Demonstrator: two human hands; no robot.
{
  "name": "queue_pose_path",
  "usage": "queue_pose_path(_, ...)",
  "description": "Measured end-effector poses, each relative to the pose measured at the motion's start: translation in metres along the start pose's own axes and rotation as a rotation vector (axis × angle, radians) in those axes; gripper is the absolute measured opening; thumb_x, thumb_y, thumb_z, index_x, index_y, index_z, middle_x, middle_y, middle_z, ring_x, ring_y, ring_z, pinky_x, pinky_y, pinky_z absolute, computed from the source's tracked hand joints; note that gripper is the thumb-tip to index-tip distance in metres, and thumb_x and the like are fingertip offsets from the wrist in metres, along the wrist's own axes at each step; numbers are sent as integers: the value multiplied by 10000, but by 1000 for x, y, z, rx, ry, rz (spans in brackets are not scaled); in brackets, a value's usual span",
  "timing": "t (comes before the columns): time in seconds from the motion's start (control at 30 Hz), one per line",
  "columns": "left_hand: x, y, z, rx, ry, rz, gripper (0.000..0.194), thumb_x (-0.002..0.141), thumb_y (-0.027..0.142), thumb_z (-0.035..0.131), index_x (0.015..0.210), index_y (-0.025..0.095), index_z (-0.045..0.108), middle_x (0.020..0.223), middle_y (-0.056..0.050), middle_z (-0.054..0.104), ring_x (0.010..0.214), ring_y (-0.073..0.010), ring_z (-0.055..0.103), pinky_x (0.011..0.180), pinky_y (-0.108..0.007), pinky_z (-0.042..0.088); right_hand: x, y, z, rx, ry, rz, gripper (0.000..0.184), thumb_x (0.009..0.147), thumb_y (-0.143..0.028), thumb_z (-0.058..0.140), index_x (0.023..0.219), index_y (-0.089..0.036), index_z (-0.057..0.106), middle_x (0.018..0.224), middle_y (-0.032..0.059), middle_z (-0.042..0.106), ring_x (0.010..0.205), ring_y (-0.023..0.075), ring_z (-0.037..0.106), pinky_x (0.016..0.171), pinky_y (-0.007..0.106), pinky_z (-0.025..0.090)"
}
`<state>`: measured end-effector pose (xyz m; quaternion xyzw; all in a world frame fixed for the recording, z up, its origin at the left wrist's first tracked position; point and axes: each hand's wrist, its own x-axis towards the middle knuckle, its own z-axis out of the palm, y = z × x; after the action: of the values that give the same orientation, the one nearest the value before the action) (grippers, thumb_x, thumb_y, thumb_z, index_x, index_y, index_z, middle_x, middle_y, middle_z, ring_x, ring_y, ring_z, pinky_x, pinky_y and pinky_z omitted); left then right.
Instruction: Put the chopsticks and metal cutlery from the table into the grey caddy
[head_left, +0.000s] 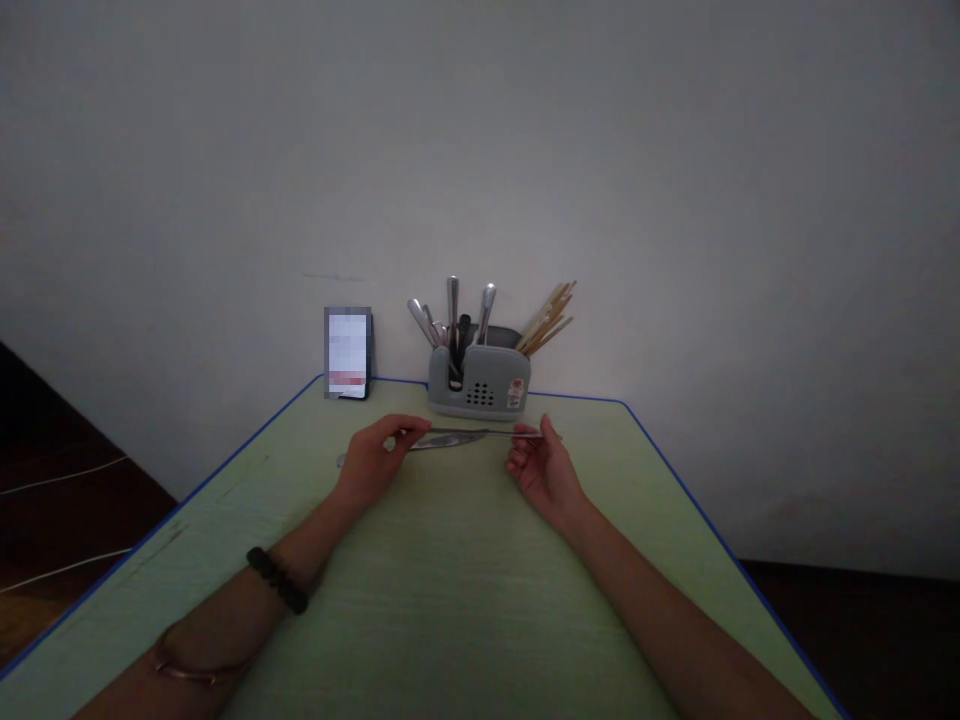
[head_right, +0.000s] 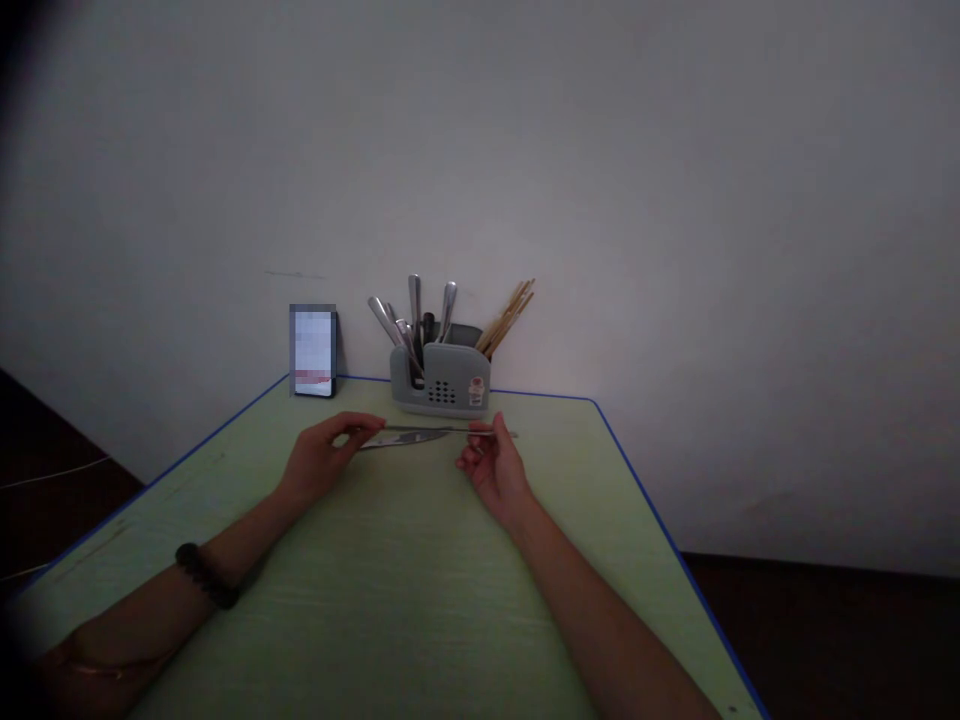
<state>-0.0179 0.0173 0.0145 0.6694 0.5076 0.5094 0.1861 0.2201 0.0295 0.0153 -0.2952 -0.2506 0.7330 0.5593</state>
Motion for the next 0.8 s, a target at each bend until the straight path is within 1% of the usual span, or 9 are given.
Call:
queue_pose_path(0.07, -1, 3, 1, 9, -2, 92, 188, 810, 342, 562, 780, 192, 673, 924, -52, 723, 885, -189, 655, 845, -331, 510, 0, 0, 0, 20, 28, 12, 320, 823, -475, 579, 725, -174, 617, 521, -53, 438, 448, 82, 424, 479, 227, 453)
queue_pose_path(0.1, -1, 3, 2, 3, -13, 109, 188, 812, 341, 562, 775, 189, 666, 933, -58, 721, 892, -189, 656, 844, -331, 514, 1, 1, 0, 22, 43, 11, 306, 837, -452, 570, 723, -172, 620, 517, -54, 436, 446, 81, 426, 479, 225, 458)
queue_pose_path(0.2, -2, 3, 4, -20, -66, 61, 211, 795, 377, 597, 844, 181, 659, 1007, -70, 706, 827, -175, 661, 784, -320, 538, 1, 2, 1, 6, 61, -5, 256, 856, -396, 564, 767, -169, 642, 521, -53, 455, 450, 83, 445, 478, 224, 472)
queue_pose_path(0.3, -1, -1, 6, -55, -91, 6, 267, 776, 420, 616, 895, 184, 653, 1052, -68, 687, 808, -169, 656, 764, -314, 542, 0, 2, 3, -3, 39, -23, 233, 846, -390, 592, 848, -167, 658, 534, -55, 481, 470, 82, 477, 486, 213, 488)
queue_pose_path(0.43, 0, -4, 6, -15, -58, -27, 243, 753, 413, 633, 859, 194, 649, 865, -32, 698, 794, -182, 648, 774, -324, 529, -2, 4, 3, -16, 15, -38, 275, 790, -417, 663, 888, -159, 664, 560, -64, 509, 482, 62, 501, 495, 186, 502)
queue_pose_path(0.57, 1, -5, 4, 45, -6, 22, 167, 762, 364, 620, 787, 199, 632, 777, -12, 679, 745, -171, 627, 744, -308, 516, -5, 4, 6, -153, 4, -88, 387, 712, -492, 707, 845, -131, 664, 576, -46, 551, 458, 69, 517, 453, 207, 516)
queue_pose_path(0.67, 3, -6, 4, 80, -18, 54, 142, 767, 331, 615, 814, 197, 625, 792, -11, 675, 730, -161, 616, 728, -297, 510, -11, -4, 19, -309, 8, -209, 435, 680, -541, 703, 792, -126, 638, 561, -29, 576, 437, 99, 545, 405, 239, 516)
queue_pose_path(0.73, 4, -8, 6, 113, -32, 63, 150, 784, 318, 597, 864, 192, 616, 832, -19, 675, 728, -156, 608, 727, -297, 506, -16, -16, 35, -406, 19, -342, 449, 694, -566, 676, 782, -129, 617, 540, -27, 580, 434, 116, 569, 401, 249, 522)
queue_pose_path(0.8, 5, -11, 8, 158, -31, 72, 182, 808, 301, 567, 946, 187, 600, 889, -35, 670, 764, -163, 604, 742, -308, 503, -20, -34, 56, -502, 25, -477, 459, 719, -585, 642, 793, -133, 602, 528, -28, 581, 427, 121, 580, 409, 252, 528)
